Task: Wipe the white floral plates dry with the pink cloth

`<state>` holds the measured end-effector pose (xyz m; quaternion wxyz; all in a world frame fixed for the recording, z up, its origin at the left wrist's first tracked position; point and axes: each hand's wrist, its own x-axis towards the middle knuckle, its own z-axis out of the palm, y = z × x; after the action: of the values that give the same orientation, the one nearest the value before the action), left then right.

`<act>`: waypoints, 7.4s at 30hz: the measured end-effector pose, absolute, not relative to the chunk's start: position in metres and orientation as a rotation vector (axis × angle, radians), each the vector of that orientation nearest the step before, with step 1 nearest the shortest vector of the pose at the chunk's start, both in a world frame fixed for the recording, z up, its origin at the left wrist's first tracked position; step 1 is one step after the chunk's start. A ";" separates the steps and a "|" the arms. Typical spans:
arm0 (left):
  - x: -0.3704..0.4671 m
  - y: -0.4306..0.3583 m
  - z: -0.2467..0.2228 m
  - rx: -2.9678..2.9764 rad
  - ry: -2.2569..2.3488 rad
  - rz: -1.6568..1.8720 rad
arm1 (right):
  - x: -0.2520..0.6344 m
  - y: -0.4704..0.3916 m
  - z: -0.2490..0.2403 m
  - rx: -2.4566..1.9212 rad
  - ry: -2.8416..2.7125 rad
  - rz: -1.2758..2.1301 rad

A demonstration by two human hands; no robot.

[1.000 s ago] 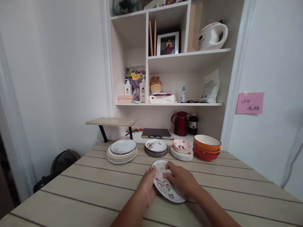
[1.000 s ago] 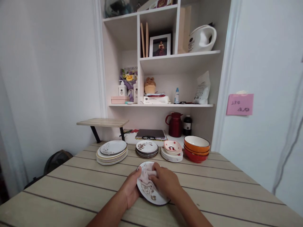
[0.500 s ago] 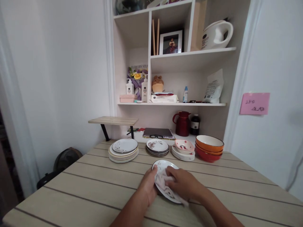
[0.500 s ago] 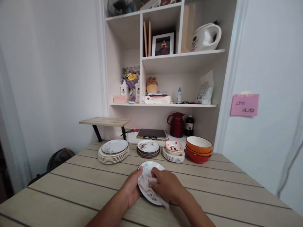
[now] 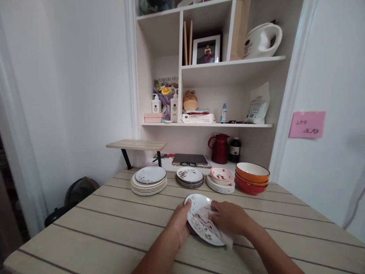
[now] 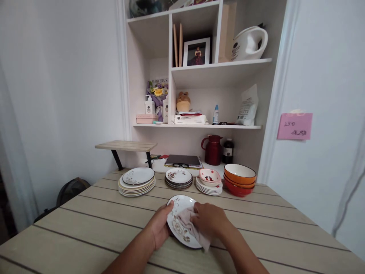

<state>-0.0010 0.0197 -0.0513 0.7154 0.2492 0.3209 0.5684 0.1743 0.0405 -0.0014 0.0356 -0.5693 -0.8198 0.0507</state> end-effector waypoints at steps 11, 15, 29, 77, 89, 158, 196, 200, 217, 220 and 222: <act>0.001 0.024 -0.056 0.552 0.712 1.282 | 0.144 0.038 -0.014 -1.556 -2.357 0.188; 0.001 0.024 -0.056 0.553 0.714 1.279 | 0.148 0.044 -0.014 -1.714 -2.325 0.158; 0.001 0.018 -0.049 0.572 0.712 1.271 | 0.157 0.035 -0.007 -1.530 -2.505 0.242; 0.002 0.026 -0.060 0.560 0.739 1.273 | 0.142 0.035 -0.013 -1.581 -2.379 0.168; 0.002 0.021 -0.055 0.598 0.735 1.269 | 0.170 0.032 0.004 -1.448 -2.615 0.374; 0.001 0.021 -0.054 0.584 0.739 1.257 | 0.154 0.030 -0.003 -1.513 -2.528 0.332; 0.002 0.024 -0.056 0.568 0.775 1.244 | 0.171 0.038 -0.002 -1.636 -2.635 0.246; 0.002 0.025 -0.057 0.576 0.755 1.258 | 0.165 0.028 0.001 -1.444 -2.665 0.340; 0.002 0.025 -0.058 0.562 0.789 1.236 | 0.169 0.039 -0.004 -1.729 -2.549 0.235; 0.001 0.024 -0.057 0.566 0.780 1.241 | 0.170 0.033 0.000 -1.573 -2.642 0.303; 0.001 0.024 -0.056 0.570 0.771 1.246 | 0.165 0.031 0.000 -1.514 -2.629 0.327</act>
<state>0.0009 0.0242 -0.0563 0.7064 0.2566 0.3471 0.5610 0.1653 0.0307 0.0000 0.0451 -0.4956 -0.8607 0.1070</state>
